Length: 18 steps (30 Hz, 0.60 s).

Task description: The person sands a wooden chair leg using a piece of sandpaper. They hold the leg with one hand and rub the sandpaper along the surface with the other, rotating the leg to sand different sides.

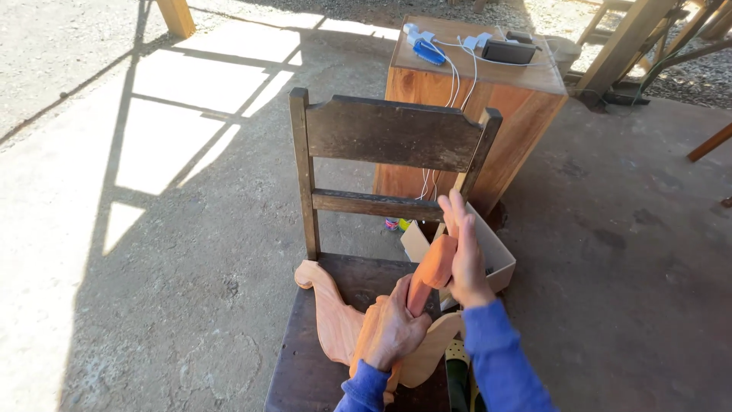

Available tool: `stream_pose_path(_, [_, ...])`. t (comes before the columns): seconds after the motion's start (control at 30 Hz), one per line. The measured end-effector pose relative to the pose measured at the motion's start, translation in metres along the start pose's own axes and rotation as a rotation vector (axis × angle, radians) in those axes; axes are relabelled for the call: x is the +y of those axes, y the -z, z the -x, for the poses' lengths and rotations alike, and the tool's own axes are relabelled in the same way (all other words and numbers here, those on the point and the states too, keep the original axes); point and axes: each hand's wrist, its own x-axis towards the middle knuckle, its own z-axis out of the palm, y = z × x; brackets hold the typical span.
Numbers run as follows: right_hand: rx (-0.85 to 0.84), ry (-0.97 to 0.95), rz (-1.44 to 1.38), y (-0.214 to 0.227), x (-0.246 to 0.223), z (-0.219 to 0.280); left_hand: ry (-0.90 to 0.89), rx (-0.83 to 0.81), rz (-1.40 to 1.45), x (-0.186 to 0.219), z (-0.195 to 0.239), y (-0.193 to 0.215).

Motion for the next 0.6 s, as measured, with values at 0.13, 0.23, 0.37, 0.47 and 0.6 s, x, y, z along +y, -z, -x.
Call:
stream_pose_path(0.13, [0.026,-0.167,-0.074,-0.007,-0.015,0.009,-0.013,0.013,-0.029,-0.003,-0.004,-0.002])
stream_pose_path(0.23, [0.034,0.003,-0.025,-0.007,-0.004,0.030,-0.058,0.049,0.078,-0.003,-0.003,0.001])
stream_pose_path(0.37, [0.058,-0.157,0.078,0.001,-0.017,0.003,-0.014,0.008,-0.013,-0.001,0.003,0.004])
stream_pose_path(0.47, [0.011,-0.082,0.232,-0.002,-0.026,0.011,-0.051,0.022,0.004,0.004,0.000,0.007])
stream_pose_path(0.6, [-0.031,-0.074,0.253,-0.003,-0.023,0.048,-0.043,0.030,0.028,0.002,0.000,0.008])
